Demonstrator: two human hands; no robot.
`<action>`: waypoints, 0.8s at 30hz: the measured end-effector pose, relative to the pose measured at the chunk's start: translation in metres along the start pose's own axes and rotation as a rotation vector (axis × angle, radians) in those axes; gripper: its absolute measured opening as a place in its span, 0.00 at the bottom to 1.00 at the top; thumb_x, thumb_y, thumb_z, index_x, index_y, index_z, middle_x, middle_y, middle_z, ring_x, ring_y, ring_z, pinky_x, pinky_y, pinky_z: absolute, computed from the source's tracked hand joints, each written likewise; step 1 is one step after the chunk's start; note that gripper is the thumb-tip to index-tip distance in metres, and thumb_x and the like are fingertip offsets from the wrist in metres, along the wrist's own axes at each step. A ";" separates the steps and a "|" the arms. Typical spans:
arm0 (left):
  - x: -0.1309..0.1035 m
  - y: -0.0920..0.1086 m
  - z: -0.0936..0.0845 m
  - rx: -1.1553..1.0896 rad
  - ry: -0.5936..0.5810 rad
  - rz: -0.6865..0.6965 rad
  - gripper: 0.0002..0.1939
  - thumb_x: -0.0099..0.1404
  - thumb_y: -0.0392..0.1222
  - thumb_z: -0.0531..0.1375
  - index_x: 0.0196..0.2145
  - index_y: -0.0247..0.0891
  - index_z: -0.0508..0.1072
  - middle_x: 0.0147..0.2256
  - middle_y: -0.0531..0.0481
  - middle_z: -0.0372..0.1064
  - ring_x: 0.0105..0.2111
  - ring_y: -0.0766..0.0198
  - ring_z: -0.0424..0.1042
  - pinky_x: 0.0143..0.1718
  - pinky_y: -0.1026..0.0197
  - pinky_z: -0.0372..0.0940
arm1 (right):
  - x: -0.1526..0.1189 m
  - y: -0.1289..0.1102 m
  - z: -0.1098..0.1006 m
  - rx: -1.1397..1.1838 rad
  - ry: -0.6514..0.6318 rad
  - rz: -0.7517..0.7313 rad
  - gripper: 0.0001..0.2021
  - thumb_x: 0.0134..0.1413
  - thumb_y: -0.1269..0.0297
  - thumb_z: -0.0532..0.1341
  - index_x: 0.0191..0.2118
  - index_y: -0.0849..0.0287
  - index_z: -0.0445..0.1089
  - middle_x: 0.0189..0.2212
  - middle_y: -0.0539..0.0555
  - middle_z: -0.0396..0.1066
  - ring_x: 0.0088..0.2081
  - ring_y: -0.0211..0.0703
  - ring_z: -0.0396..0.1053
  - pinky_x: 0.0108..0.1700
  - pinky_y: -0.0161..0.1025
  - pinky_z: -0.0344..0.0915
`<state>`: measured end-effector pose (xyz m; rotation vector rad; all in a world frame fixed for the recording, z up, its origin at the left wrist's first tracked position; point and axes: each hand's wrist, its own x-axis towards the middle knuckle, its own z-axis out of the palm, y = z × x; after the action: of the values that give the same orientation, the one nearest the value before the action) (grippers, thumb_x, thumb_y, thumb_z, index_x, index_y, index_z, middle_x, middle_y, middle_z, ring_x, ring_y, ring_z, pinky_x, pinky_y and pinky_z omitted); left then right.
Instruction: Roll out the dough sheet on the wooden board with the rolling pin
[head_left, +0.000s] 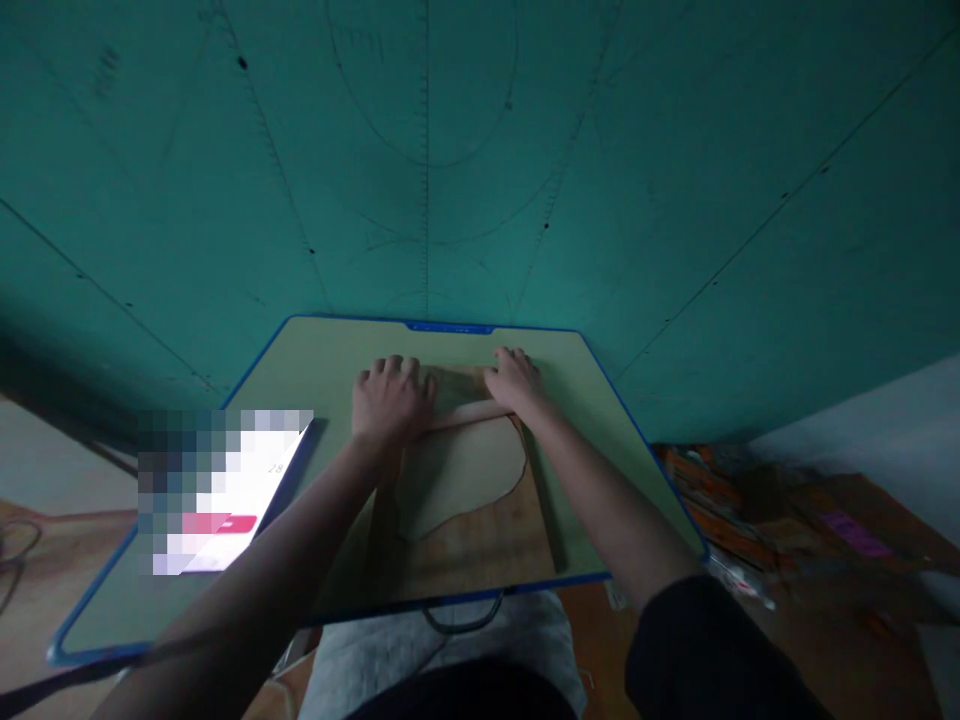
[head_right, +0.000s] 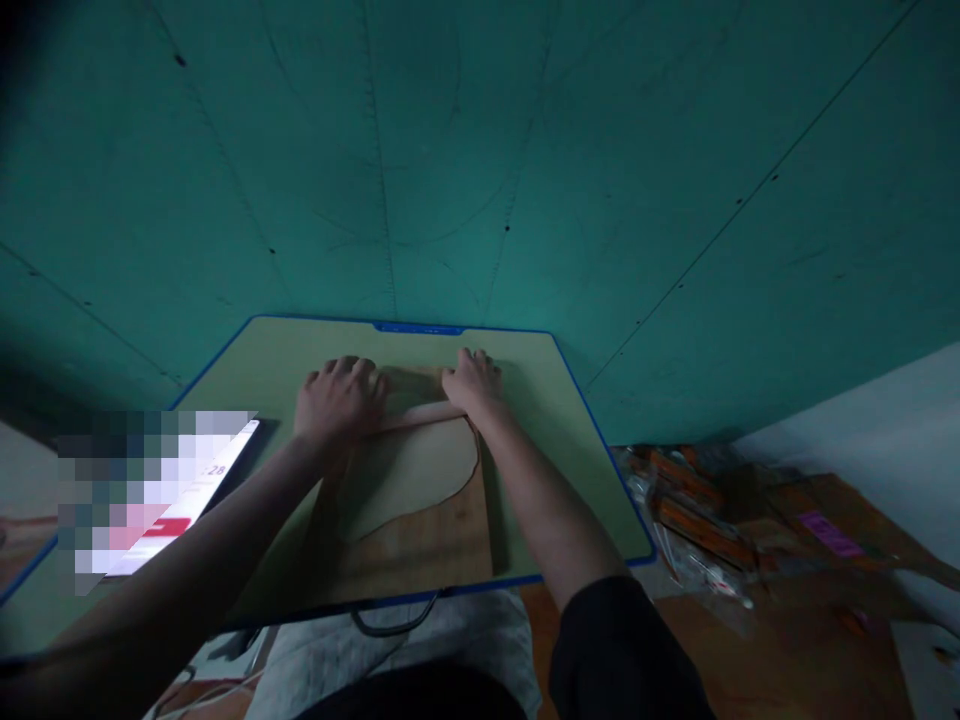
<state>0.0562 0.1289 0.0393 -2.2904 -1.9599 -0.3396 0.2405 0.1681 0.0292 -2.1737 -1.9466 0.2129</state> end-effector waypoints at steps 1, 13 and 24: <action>-0.008 0.002 0.001 -0.013 -0.012 0.015 0.26 0.74 0.51 0.42 0.52 0.32 0.72 0.51 0.34 0.72 0.50 0.45 0.71 0.47 0.48 0.65 | -0.009 0.003 0.001 0.004 -0.003 -0.015 0.19 0.62 0.65 0.53 0.56 0.60 0.68 0.54 0.64 0.69 0.55 0.55 0.67 0.55 0.49 0.63; -0.027 0.011 0.006 -0.027 -0.093 0.036 0.36 0.73 0.59 0.43 0.68 0.29 0.57 0.64 0.27 0.58 0.61 0.38 0.62 0.56 0.42 0.61 | -0.041 0.019 0.007 -0.019 0.061 -0.219 0.20 0.61 0.67 0.51 0.56 0.62 0.68 0.56 0.64 0.67 0.56 0.54 0.65 0.58 0.47 0.61; 0.004 0.005 0.004 0.006 -0.004 -0.029 0.27 0.72 0.53 0.47 0.58 0.31 0.68 0.56 0.30 0.68 0.52 0.43 0.71 0.49 0.46 0.66 | -0.014 -0.002 -0.002 -0.014 -0.038 -0.079 0.19 0.66 0.63 0.52 0.58 0.61 0.68 0.59 0.66 0.66 0.60 0.55 0.66 0.60 0.51 0.62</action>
<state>0.0622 0.1325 0.0365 -2.2630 -1.9946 -0.3313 0.2369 0.1539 0.0310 -2.1112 -2.0556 0.2292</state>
